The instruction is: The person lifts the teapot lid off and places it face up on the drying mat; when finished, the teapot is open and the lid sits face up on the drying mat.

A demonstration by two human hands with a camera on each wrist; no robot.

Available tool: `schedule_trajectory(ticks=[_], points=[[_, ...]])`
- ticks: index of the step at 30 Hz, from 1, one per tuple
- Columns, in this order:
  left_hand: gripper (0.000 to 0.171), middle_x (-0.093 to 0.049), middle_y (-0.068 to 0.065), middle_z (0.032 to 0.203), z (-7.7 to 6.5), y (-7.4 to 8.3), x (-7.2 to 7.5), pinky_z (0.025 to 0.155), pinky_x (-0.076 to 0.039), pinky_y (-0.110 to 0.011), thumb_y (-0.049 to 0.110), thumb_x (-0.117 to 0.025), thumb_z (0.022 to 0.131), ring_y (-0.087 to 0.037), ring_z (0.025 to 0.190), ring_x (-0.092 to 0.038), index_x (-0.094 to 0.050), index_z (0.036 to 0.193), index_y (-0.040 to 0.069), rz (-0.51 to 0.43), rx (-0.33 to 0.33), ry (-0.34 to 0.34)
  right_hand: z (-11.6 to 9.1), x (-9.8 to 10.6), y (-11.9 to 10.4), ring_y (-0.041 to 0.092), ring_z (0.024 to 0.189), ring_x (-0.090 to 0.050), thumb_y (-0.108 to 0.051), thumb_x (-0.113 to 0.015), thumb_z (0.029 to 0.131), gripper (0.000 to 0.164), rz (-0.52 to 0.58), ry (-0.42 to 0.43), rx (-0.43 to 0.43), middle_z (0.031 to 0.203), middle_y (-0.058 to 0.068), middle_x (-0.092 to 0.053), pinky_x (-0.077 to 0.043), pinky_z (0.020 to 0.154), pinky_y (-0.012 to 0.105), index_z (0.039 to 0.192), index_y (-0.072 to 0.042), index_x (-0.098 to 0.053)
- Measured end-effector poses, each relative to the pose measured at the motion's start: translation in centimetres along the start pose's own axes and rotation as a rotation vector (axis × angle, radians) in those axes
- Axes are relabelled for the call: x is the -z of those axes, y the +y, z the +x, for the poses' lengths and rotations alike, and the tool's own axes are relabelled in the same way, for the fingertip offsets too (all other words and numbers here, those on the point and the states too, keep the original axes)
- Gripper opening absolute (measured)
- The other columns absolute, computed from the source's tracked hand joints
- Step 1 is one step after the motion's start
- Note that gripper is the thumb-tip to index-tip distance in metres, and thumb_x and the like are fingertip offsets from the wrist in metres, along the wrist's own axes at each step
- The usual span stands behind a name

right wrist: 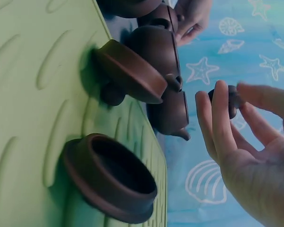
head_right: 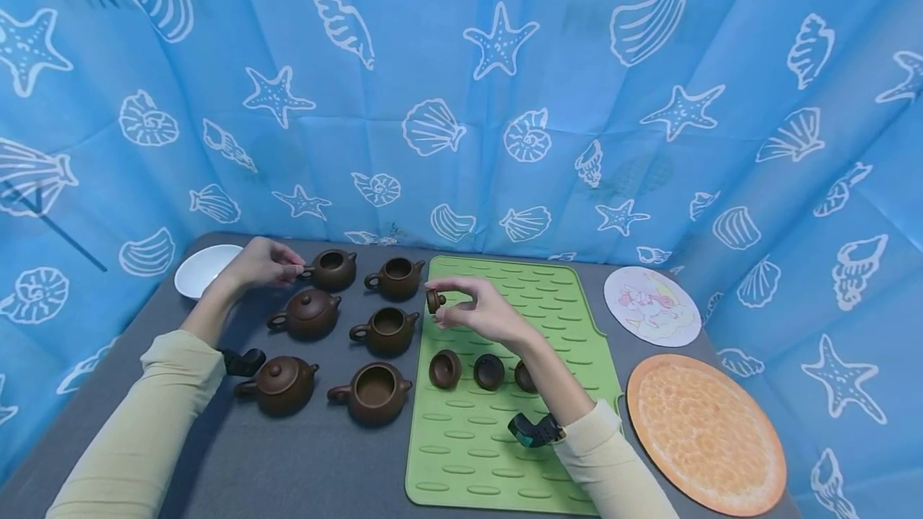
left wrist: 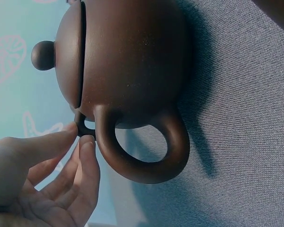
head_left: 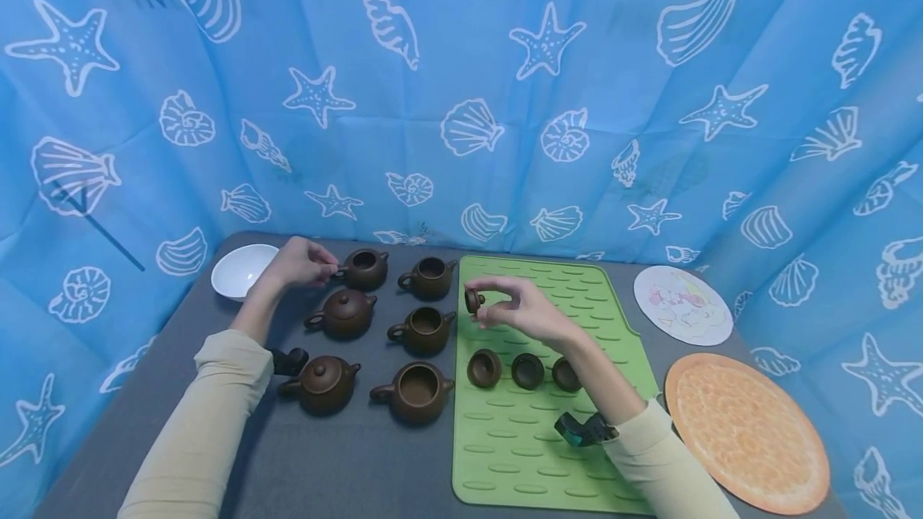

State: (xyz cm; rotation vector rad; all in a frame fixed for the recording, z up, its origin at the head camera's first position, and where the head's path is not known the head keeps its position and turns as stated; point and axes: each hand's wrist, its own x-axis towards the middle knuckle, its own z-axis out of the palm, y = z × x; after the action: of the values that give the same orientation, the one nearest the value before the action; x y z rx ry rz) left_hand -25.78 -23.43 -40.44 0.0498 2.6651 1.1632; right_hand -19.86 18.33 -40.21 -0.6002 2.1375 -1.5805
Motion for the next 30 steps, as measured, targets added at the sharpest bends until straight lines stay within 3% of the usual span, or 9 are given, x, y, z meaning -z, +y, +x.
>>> schedule_trajectory(ticks=[7,11,20,25,30], points=[[0.025,-0.074,-0.032,0.12,-0.1,0.1,0.0,0.094,-0.066,-0.047,0.009,-0.064,0.108,-0.043,0.109,-0.077,-0.072,0.123,-0.009,-0.009,-0.008,-0.004,-0.2,0.1,1.1,0.052,0.117,-0.074,0.004,-0.066,0.103,0.053,-0.017,0.07,-0.026,0.156,0.03,-0.054,-0.063,0.098,0.054,0.153,0.004,-0.052],[0.025,-0.074,-0.032,0.12,-0.1,0.0,0.0,0.093,-0.066,-0.046,0.009,-0.064,0.108,-0.042,0.109,-0.077,-0.072,0.123,-0.009,-0.008,-0.004,0.001,0.2,0.2,1.8,0.052,0.111,-0.076,0.008,-0.065,0.102,0.049,-0.046,0.083,-0.057,0.151,0.035,-0.056,-0.064,0.096,0.051,0.149,0.01,-0.052],[0.026,-0.073,-0.031,0.121,-0.2,-0.1,-0.1,0.099,-0.064,-0.05,0.01,-0.062,0.109,-0.04,0.11,-0.077,-0.072,0.124,-0.008,-0.021,0.01,0.0,0.8,0.6,3.3,0.04,0.101,-0.081,0.012,-0.066,0.099,0.046,-0.087,0.023,-0.1,0.135,0.039,-0.063,-0.067,0.089,0.038,0.143,0.016,-0.055],[0.026,-0.074,-0.029,0.119,-0.3,0.0,-0.1,0.099,-0.064,-0.051,0.01,-0.062,0.109,-0.04,0.11,-0.077,-0.072,0.125,-0.008,-0.019,0.014,-0.001,0.9,0.7,3.6,0.032,0.094,-0.082,0.013,-0.067,0.097,0.045,-0.123,-0.001,-0.099,0.126,0.036,-0.066,-0.068,0.085,0.036,0.141,0.016,-0.057],[0.026,-0.074,-0.03,0.12,-0.3,-0.1,-0.1,0.1,-0.063,-0.053,0.01,-0.062,0.109,-0.042,0.112,-0.076,-0.071,0.126,-0.008,-0.024,0.012,-0.004,1.1,0.7,3.6,0.03,0.09,-0.081,0.014,-0.066,0.097,0.046,-0.153,-0.029,-0.098,0.128,0.034,-0.062,-0.068,0.084,0.038,0.142,0.015,-0.058]])
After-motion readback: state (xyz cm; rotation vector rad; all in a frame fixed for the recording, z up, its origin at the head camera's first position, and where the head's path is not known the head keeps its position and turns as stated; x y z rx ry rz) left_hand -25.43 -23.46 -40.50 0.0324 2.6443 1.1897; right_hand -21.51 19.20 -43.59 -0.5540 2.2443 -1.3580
